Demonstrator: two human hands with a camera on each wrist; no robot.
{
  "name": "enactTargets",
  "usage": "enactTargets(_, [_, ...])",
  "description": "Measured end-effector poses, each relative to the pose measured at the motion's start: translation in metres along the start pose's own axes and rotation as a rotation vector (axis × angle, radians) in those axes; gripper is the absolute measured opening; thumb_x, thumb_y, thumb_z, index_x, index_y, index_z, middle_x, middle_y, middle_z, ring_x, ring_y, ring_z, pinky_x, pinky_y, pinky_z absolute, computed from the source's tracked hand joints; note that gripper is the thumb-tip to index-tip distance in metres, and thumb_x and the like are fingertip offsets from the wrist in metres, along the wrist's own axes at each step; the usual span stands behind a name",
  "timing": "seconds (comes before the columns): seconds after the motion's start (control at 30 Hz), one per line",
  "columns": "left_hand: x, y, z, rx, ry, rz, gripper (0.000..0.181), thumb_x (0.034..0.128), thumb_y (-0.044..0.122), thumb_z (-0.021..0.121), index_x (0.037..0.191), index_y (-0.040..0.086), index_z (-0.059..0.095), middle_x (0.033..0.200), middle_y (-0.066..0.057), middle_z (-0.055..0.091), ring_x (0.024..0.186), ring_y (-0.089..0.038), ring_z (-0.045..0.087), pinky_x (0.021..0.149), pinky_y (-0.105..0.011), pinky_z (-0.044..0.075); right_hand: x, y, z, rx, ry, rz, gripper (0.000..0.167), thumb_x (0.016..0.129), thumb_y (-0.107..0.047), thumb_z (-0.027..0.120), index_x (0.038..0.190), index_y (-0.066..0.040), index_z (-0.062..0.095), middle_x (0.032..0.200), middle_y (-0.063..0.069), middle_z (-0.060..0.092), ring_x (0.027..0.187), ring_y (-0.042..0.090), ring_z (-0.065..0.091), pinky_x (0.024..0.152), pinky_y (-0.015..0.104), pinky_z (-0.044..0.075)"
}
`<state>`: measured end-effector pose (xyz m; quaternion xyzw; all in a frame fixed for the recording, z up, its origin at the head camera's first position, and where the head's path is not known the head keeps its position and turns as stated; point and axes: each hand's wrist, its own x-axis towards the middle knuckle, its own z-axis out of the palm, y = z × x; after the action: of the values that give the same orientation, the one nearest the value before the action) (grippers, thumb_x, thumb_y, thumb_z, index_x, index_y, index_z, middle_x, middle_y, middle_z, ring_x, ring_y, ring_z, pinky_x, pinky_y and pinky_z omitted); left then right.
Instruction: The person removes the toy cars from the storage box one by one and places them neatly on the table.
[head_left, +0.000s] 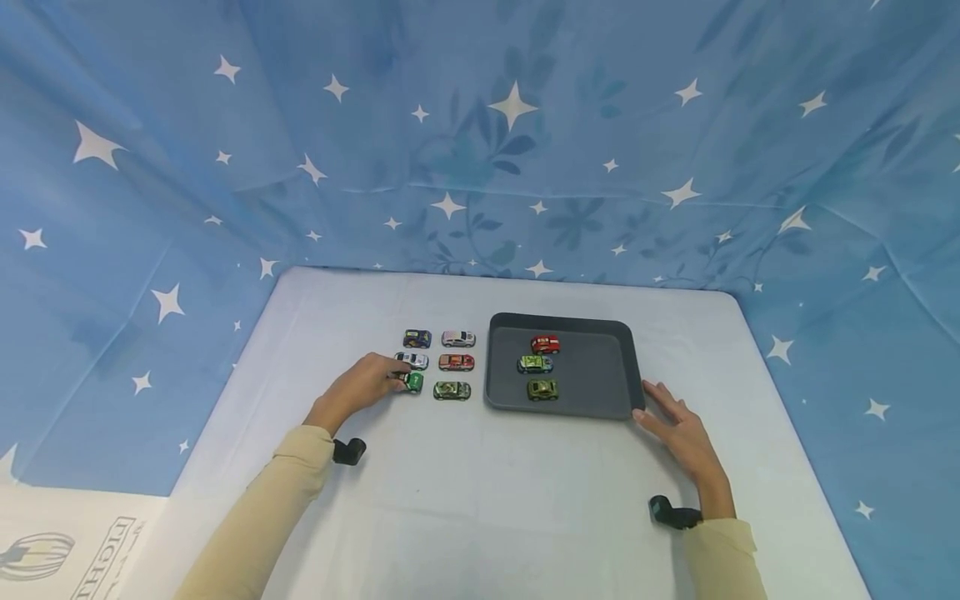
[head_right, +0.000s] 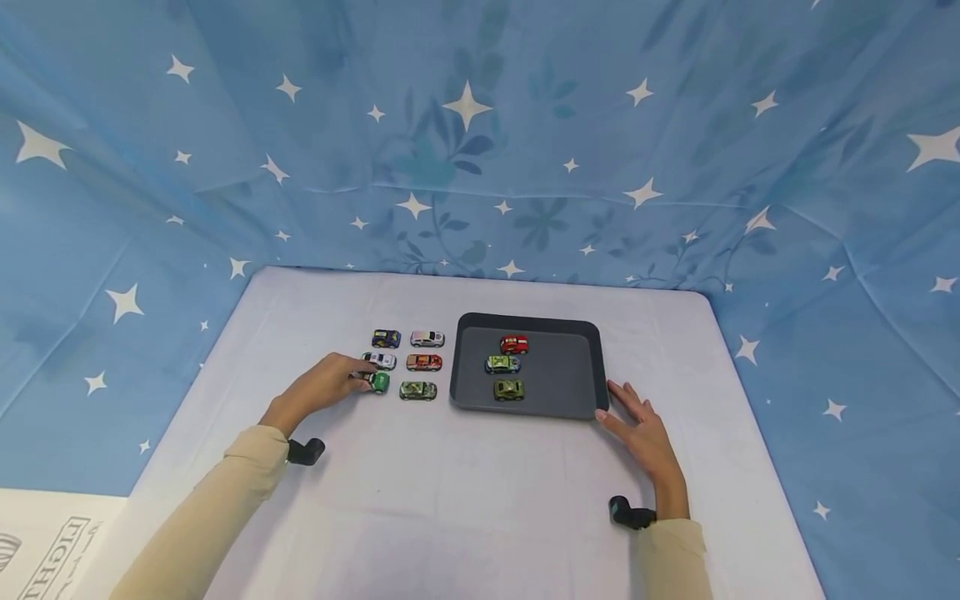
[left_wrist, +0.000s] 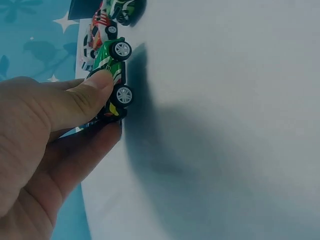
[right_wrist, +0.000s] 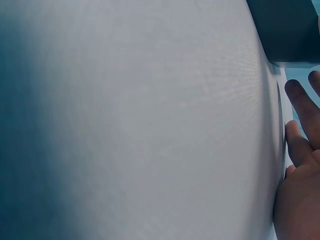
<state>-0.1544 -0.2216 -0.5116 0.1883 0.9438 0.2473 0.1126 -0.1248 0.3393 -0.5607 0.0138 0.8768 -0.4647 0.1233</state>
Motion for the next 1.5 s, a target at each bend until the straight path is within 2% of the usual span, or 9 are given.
enactTargets(0.27, [-0.002, -0.002, 0.007, 0.010, -0.015, -0.035, 0.033, 0.0973, 0.008, 0.078, 0.128, -0.001, 0.075, 0.123, -0.018, 0.076, 0.119, -0.037, 0.070, 0.106, -0.054, 0.053, -0.002, 0.000, 0.000, 0.005, 0.003, 0.014, 0.081, 0.102, -0.045, 0.073, 0.169, -0.016, 0.037, 0.175, 0.020, 0.015, 0.160, 0.051, -0.005, 0.122, 0.076, 0.001])
enactTargets(0.43, [-0.003, -0.002, 0.010, 0.022, -0.012, -0.034, 0.033, 0.0981, 0.008, 0.078, 0.129, -0.002, 0.075, 0.123, -0.017, 0.076, 0.118, -0.037, 0.070, 0.107, -0.054, 0.052, -0.002, -0.001, 0.000, 0.018, 0.004, 0.013, 0.081, 0.102, -0.045, 0.073, 0.169, -0.017, 0.037, 0.176, 0.019, 0.015, 0.160, 0.050, -0.005, 0.123, 0.075, 0.001])
enactTargets(0.97, [-0.006, -0.003, 0.009, 0.020, -0.029, -0.065, 0.039, 0.1003, 0.012, 0.077, 0.136, -0.003, 0.071, 0.132, -0.020, 0.072, 0.126, -0.040, 0.066, 0.110, -0.055, 0.050, -0.002, 0.000, 0.001, 0.032, 0.009, 0.004, 0.081, 0.102, -0.044, 0.073, 0.169, -0.015, 0.037, 0.176, 0.018, 0.015, 0.161, 0.047, -0.006, 0.123, 0.073, -0.001])
enactTargets(1.07, [-0.007, -0.002, 0.006, 0.004, 0.003, -0.076, 0.041, 0.1005, 0.017, 0.078, 0.136, -0.003, 0.070, 0.133, -0.021, 0.071, 0.128, -0.041, 0.064, 0.110, -0.057, 0.049, -0.002, 0.000, 0.000, 0.038, 0.012, -0.008, 0.081, 0.102, -0.043, 0.073, 0.168, -0.013, 0.037, 0.176, 0.019, 0.016, 0.162, 0.046, -0.005, 0.124, 0.071, -0.001])
enactTargets(1.27, [-0.009, 0.003, -0.003, -0.030, 0.122, -0.071, 0.042, 0.1019, 0.026, 0.076, 0.135, 0.000, 0.072, 0.129, -0.019, 0.073, 0.121, -0.040, 0.067, 0.105, -0.058, 0.053, -0.002, 0.000, -0.003, 0.043, 0.017, -0.024, 0.080, 0.103, -0.041, 0.073, 0.168, -0.012, 0.036, 0.176, 0.020, 0.015, 0.161, 0.048, -0.006, 0.124, 0.072, -0.001])
enactTargets(1.4, [-0.003, 0.007, -0.006, -0.059, 0.169, -0.037, 0.049, 0.1031, 0.028, 0.074, 0.144, 0.002, 0.067, 0.139, -0.020, 0.068, 0.128, -0.041, 0.063, 0.108, -0.059, 0.050, -0.002, 0.000, -0.002, 0.051, 0.018, -0.019, 0.080, 0.103, -0.041, 0.073, 0.168, -0.012, 0.037, 0.176, 0.019, 0.015, 0.161, 0.047, -0.005, 0.125, 0.071, -0.001])
enactTargets(1.5, [0.005, 0.013, -0.008, -0.083, 0.174, -0.013, 0.056, 0.1041, 0.031, 0.073, 0.152, 0.005, 0.059, 0.149, -0.020, 0.061, 0.137, -0.042, 0.056, 0.113, -0.060, 0.045, -0.002, 0.000, 0.000, 0.058, 0.017, -0.019, 0.081, 0.102, -0.041, 0.074, 0.167, -0.011, 0.038, 0.175, 0.020, 0.016, 0.162, 0.046, -0.004, 0.126, 0.069, -0.001])
